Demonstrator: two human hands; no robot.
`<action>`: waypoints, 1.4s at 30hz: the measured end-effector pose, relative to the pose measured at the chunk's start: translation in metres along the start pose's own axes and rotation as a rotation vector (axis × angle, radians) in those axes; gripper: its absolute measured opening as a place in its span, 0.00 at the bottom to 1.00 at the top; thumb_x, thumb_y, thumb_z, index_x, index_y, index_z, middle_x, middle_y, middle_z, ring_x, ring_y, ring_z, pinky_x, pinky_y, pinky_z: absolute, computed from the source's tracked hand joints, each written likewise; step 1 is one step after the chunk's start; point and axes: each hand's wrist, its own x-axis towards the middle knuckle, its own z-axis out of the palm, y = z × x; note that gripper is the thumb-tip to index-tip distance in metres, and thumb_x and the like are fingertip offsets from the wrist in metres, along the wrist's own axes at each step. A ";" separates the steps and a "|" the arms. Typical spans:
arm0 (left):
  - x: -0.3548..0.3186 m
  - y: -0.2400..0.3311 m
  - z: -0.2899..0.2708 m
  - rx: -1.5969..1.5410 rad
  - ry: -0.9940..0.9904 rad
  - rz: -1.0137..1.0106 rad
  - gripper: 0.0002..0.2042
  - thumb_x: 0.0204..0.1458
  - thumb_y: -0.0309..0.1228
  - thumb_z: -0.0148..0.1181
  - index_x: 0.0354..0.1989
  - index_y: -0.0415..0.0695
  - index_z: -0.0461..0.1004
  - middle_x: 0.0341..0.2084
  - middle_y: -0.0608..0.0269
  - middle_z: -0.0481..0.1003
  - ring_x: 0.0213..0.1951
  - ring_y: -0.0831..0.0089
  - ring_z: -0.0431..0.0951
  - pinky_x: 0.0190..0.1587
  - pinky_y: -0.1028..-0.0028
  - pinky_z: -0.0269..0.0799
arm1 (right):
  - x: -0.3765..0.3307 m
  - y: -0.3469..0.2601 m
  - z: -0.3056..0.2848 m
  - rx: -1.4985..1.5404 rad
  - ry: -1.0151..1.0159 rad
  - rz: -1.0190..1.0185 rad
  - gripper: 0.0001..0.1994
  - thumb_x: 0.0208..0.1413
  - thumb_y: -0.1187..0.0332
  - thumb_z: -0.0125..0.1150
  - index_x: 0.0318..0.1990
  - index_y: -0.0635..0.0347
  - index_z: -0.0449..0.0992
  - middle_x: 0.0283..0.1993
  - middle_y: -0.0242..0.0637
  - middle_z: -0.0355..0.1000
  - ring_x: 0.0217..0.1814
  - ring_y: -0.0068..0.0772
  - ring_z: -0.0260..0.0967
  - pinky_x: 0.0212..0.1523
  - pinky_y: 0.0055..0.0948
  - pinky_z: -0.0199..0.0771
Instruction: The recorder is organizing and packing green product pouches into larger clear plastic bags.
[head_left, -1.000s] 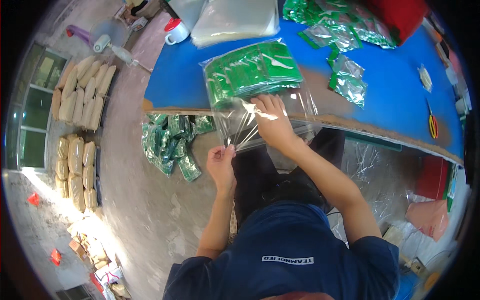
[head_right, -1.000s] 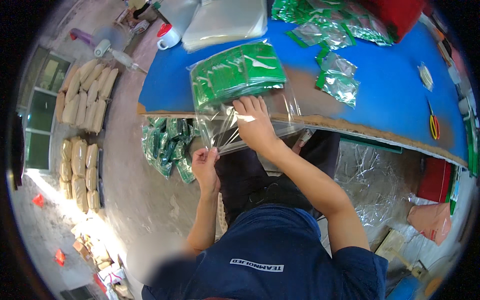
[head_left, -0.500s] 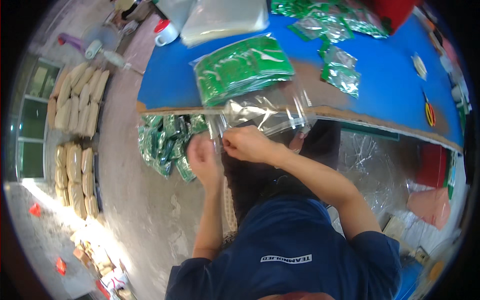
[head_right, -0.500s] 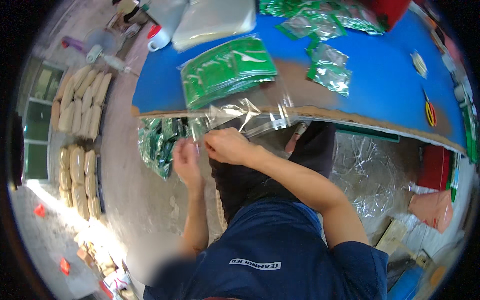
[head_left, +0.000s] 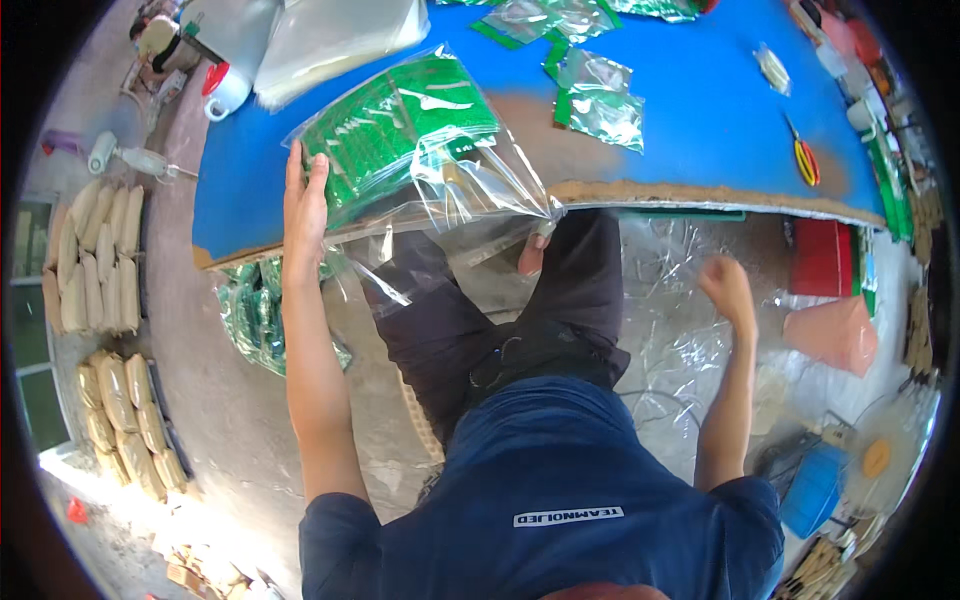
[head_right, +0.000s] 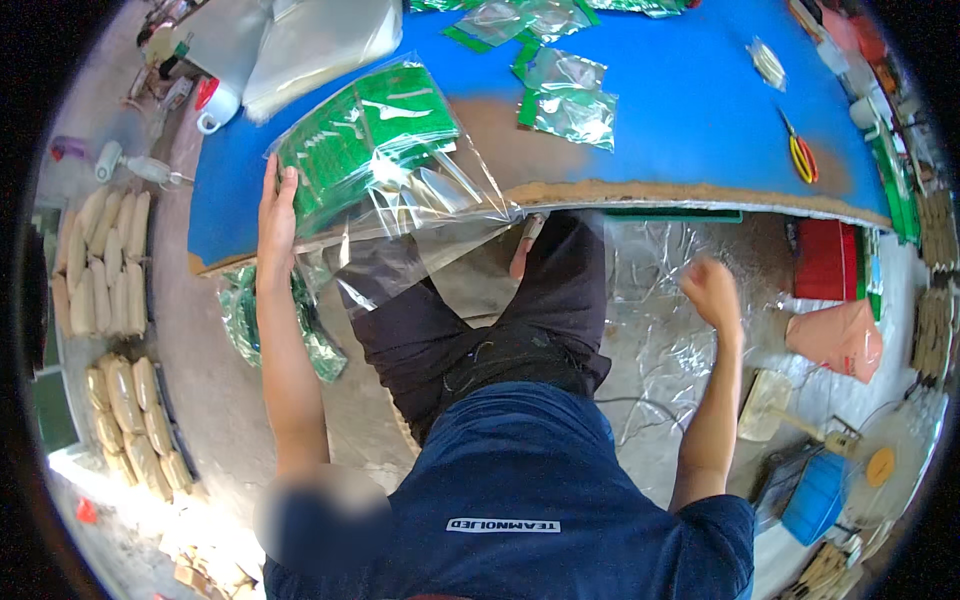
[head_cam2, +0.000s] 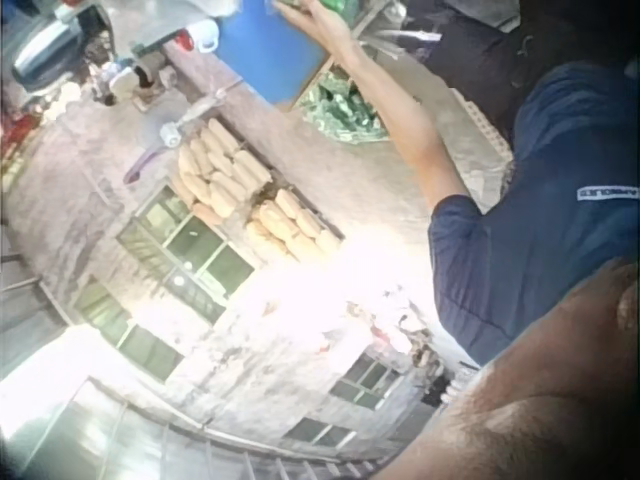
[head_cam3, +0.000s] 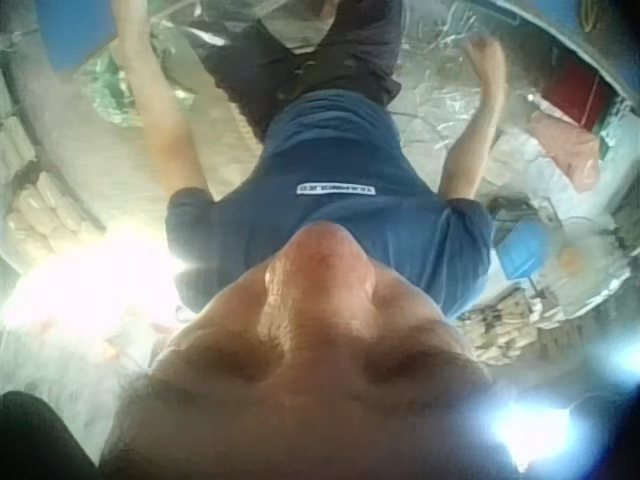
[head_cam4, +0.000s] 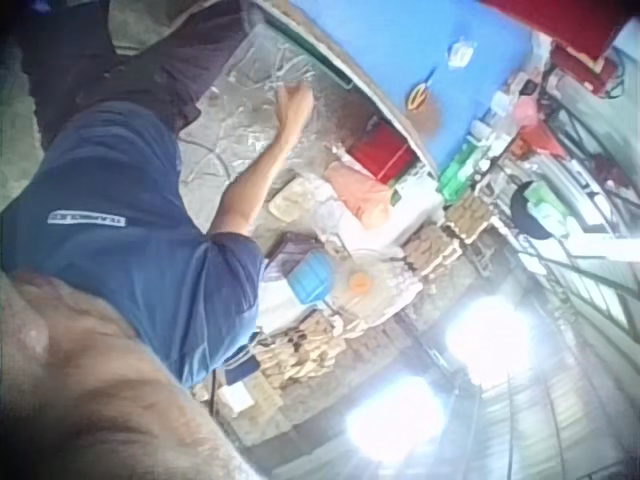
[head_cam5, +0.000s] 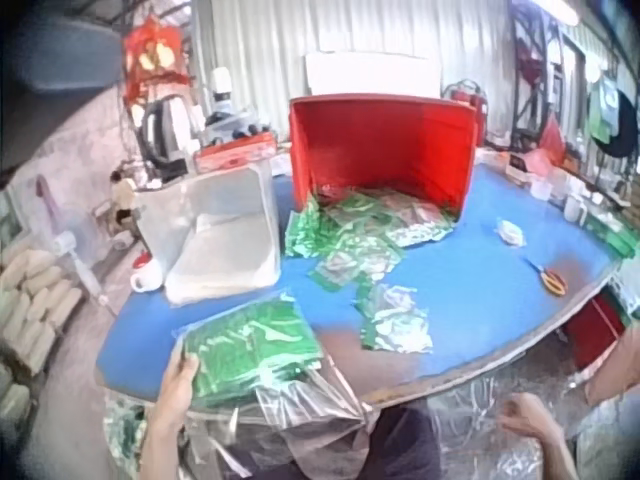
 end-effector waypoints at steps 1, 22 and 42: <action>0.006 0.002 0.015 -0.033 -0.039 0.023 0.34 0.65 0.42 0.53 0.72 0.35 0.50 0.71 0.45 0.53 0.71 0.61 0.53 0.71 0.67 0.49 | -0.026 0.106 0.012 -0.438 0.081 0.153 0.14 0.47 0.61 0.66 0.30 0.67 0.76 0.26 0.51 0.74 0.30 0.54 0.73 0.34 0.46 0.71; -0.122 -0.049 -0.022 0.552 0.238 0.851 0.14 0.41 0.14 0.66 0.36 0.45 0.83 0.40 0.57 0.78 0.46 0.57 0.79 0.48 0.64 0.75 | 0.125 -0.251 0.020 0.081 0.233 -1.235 0.11 0.47 0.77 0.66 0.40 0.57 0.77 0.48 0.37 0.73 0.49 0.44 0.72 0.48 0.39 0.73; 0.030 0.080 -0.101 -0.124 -0.020 0.268 0.08 0.61 0.31 0.60 0.42 0.39 0.79 0.38 0.64 0.80 0.41 0.77 0.78 0.50 0.75 0.71 | 0.215 -0.359 -0.088 0.713 0.056 -0.936 0.08 0.62 0.70 0.60 0.40 0.67 0.78 0.34 0.28 0.75 0.37 0.15 0.68 0.40 0.21 0.69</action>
